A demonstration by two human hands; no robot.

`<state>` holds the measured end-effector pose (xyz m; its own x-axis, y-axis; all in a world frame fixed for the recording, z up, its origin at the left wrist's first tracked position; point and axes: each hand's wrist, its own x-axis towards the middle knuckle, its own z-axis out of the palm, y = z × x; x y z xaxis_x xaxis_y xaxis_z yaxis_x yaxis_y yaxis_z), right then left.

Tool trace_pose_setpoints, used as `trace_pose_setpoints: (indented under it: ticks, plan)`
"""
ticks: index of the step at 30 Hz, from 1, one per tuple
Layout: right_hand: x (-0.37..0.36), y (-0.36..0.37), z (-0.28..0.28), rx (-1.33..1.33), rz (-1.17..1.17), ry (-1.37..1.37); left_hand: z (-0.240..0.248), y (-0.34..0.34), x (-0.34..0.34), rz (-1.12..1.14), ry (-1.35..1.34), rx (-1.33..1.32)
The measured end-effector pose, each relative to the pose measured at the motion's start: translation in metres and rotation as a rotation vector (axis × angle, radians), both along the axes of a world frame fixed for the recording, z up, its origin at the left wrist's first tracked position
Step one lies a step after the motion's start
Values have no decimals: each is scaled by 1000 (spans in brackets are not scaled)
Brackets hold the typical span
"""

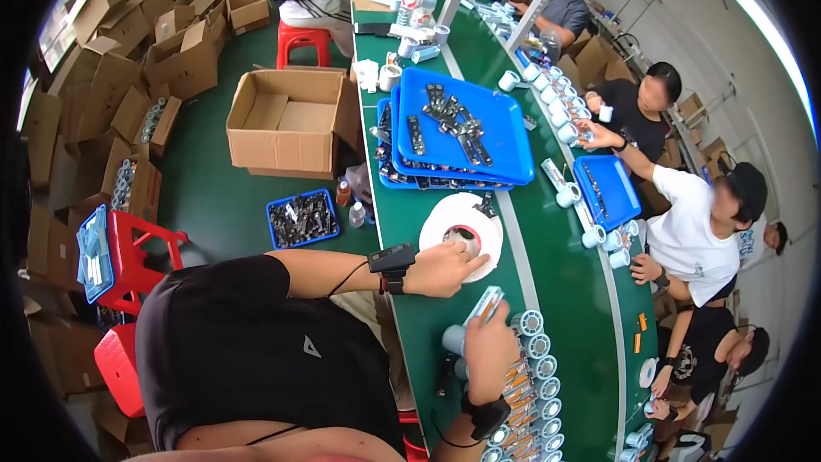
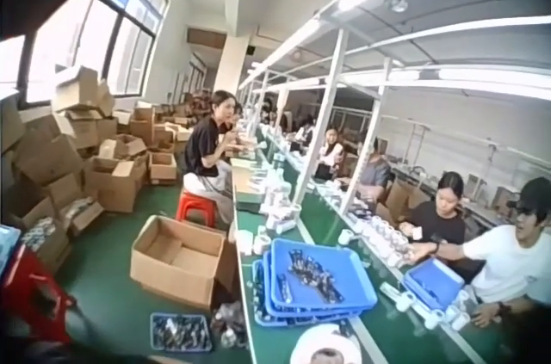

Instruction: The person applies tape to a fan assembly, moves a tray of circuit boards, and connects a wire from the fan to a circuit board. After repeating the connection with another unit, the person moves the tray back.

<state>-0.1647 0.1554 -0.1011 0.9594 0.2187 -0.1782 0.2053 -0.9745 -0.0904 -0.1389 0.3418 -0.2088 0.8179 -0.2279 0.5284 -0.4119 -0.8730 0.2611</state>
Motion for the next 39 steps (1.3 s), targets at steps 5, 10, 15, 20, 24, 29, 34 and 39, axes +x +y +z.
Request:
trace_pose_setpoints:
  ticks: [5,10,15,20,24,29,34,39]
  plan:
    - [17,8,-27,-139,35,5,4,-1,2,54,-25,-12]
    - [25,-5,-27,-56,-48,-42,-3,-13,-1,36,-17,-58]
    - [34,-16,-37,12,-115,-76,34,-15,-18,-120,122,-296]
    - [18,-13,-14,37,-123,-168,40,-34,-51,-327,359,-488]
    - [13,-14,5,121,-164,-380,34,-32,-55,-408,428,-513]
    - [15,-26,25,804,-164,-396,59,-33,-41,-397,502,-683]
    - [16,-20,38,833,159,-581,80,-42,-3,-401,421,-1000]
    - [29,-52,42,905,86,-825,124,-89,34,-651,477,-1292]
